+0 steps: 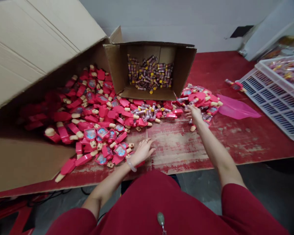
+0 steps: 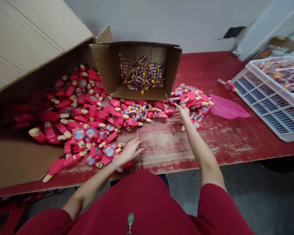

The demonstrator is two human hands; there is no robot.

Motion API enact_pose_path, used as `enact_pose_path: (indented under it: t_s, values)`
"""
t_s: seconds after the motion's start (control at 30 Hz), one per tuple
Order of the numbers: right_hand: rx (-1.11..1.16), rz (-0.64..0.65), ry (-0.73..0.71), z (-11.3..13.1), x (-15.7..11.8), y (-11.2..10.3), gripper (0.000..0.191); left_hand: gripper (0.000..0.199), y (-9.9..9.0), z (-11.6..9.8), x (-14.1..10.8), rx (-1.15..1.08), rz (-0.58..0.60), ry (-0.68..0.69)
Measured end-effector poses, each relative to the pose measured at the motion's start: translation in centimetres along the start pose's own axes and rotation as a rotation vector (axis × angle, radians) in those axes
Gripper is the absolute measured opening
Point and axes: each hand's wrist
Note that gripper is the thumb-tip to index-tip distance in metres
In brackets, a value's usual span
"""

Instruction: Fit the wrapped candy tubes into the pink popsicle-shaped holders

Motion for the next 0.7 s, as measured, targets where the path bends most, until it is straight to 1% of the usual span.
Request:
enact_pose_path:
  t_s: [0.07,0.13,0.17,0.23,0.3,0.33,0.4,0.47,0.57,0.63,0.7]
  values:
    - [-0.182,0.121,-0.156,0.7,0.0,3.1,0.05,0.045,0.8,-0.4,-0.3,0.002,0.054,-0.005]
    - [-0.461,0.219,-0.328,0.9,-0.8,6.3,0.064,0.044,1.4,-0.6,-0.4,-0.004,0.079,-0.003]
    - [-0.595,0.252,-0.364,0.8,-1.1,7.7,0.071,0.043,1.6,-0.6,-0.4,-0.009,0.08,0.0]
    - [-0.773,0.298,-0.323,0.6,-1.4,9.4,0.081,0.042,1.7,-0.5,-0.3,-0.026,0.082,0.01]
    - [-0.825,0.327,-0.26,0.2,-1.4,9.9,0.084,0.043,1.5,-0.3,-0.1,-0.047,0.09,0.01]
    - [-0.831,0.337,-0.255,0.0,-1.5,9.8,0.083,0.042,1.3,-0.2,0.0,-0.055,0.094,0.007]
    - [-0.845,0.345,-0.292,-0.5,-2.0,9.3,0.074,0.042,1.1,-0.1,0.4,-0.062,0.105,-0.004]
    - [-0.881,0.368,-0.32,-0.8,-3.3,8.7,0.062,0.041,1.2,-0.3,0.9,-0.072,0.112,-0.006]
    - [-0.936,0.393,-0.35,-1.3,-6.7,8.5,0.051,0.04,1.8,-1.1,2.1,-0.106,0.115,-0.008]
    - [-0.927,0.398,-0.392,-1.7,-9.6,8.9,0.046,0.042,2.4,-1.7,2.7,-0.128,0.112,-0.025]
    - [-0.861,0.416,-0.423,-1.9,-12.6,9.9,0.043,0.05,2.9,-2.1,3.2,-0.147,0.085,-0.044]
Point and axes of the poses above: each hand's wrist, its own x-axis towards the middle knuckle, its own y-axis out of the palm, z = x × y, and after that the axes turned 14 degrees about -y, right-handed
